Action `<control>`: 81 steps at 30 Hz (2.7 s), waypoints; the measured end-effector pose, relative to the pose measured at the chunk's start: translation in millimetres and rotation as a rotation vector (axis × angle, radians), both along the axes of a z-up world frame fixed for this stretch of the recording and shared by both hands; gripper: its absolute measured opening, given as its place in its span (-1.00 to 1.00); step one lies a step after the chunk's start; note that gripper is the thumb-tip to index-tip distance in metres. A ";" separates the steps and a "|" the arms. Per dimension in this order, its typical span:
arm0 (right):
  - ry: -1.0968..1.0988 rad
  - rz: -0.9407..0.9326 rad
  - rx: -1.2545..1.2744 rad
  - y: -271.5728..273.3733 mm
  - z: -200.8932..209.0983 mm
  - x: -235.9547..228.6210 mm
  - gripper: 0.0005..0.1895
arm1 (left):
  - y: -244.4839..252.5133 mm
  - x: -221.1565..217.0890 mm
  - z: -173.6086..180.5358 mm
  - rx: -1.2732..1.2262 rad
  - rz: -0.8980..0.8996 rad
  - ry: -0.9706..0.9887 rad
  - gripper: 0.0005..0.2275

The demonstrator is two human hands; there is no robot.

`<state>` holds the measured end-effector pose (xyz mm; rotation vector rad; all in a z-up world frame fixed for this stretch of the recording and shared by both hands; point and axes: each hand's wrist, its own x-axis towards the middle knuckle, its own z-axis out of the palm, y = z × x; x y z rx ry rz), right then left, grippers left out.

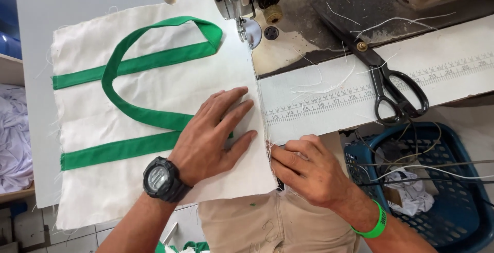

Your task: Sewing the body and straps of a white and green tote bag using an industrial sewing machine.

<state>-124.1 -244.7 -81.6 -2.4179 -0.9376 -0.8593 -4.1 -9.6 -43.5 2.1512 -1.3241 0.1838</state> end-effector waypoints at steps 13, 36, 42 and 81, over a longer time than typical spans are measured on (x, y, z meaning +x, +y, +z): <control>0.059 0.065 0.002 -5.9 4.6 0.7 -0.71 | -2.5 2.9 6.4 -0.020 0.042 -0.120 -0.75; 0.063 0.094 0.054 -6.4 10.2 2.8 -0.86 | -6.8 12.6 -0.1 0.056 -0.062 -0.145 -0.70; 0.091 0.095 0.021 -10.3 7.5 2.9 -0.81 | -7.7 12.7 1.9 0.077 -0.063 -0.127 -0.71; 0.180 -0.169 -0.045 5.0 33.2 63.9 -0.84 | -14.6 97.8 -5.8 0.002 -0.112 -0.199 -0.74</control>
